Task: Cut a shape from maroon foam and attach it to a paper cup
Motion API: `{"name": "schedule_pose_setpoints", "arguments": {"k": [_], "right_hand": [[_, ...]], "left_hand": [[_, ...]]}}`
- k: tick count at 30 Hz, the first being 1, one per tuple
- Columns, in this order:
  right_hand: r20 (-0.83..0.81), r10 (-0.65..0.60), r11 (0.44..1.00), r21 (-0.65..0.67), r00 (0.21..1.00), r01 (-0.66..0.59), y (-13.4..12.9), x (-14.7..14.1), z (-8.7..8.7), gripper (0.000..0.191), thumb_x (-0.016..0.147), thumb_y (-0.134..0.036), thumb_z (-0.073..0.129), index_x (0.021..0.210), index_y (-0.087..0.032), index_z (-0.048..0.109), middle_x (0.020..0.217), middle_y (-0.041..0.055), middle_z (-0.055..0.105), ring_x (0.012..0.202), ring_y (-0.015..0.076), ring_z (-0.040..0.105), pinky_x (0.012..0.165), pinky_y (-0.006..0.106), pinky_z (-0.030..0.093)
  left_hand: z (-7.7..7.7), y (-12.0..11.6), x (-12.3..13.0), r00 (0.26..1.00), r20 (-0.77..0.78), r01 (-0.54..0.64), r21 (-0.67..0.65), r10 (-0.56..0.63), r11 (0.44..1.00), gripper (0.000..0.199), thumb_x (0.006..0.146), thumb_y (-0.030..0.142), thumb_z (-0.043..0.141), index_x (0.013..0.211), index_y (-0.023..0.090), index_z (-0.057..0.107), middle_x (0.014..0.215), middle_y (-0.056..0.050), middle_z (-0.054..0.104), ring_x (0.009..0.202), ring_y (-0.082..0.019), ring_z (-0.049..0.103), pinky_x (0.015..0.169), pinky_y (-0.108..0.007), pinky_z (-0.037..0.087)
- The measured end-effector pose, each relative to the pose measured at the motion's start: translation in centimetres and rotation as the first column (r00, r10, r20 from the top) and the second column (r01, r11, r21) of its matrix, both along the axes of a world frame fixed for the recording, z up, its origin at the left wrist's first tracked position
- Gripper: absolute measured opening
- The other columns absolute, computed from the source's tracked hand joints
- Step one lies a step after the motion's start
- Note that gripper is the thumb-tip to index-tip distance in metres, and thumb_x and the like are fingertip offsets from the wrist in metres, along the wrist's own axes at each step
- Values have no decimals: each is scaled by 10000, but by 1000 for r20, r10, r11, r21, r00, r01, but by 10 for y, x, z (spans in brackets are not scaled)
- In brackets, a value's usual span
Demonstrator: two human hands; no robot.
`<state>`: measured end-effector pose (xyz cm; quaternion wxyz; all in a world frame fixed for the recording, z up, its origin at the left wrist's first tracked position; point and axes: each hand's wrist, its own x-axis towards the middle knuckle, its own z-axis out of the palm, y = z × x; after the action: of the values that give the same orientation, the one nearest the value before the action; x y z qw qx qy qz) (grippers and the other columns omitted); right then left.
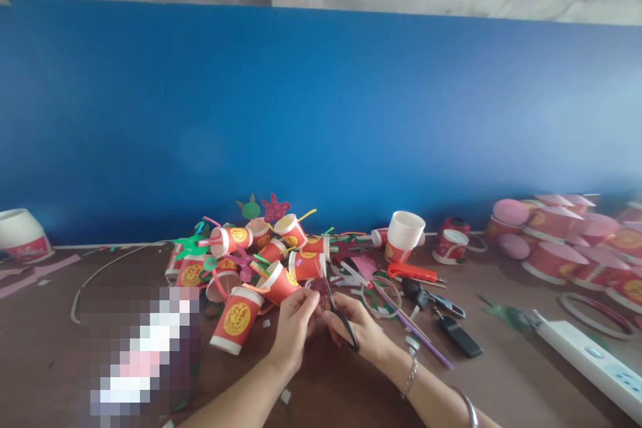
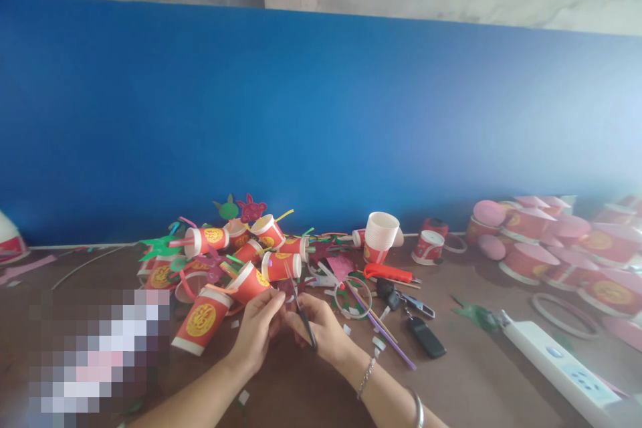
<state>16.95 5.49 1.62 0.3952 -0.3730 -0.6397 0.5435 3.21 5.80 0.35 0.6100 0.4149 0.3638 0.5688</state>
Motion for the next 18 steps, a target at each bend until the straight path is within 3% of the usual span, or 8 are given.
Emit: {"name": "schedule_pose_setpoints", "arguments": {"k": [18], "right_hand": [[6,2,999,-32,1000,-2,-1,0,2,407,743,-545,626,702,-165,486,449,-74,445,366,53,382,364,177,291]], "left_hand": [[5,-1,0,998,-30,-50,-4,50,999,365,731,455,645,612,159,468,490,82,403,384,-23,255,379,-168,159]]}}
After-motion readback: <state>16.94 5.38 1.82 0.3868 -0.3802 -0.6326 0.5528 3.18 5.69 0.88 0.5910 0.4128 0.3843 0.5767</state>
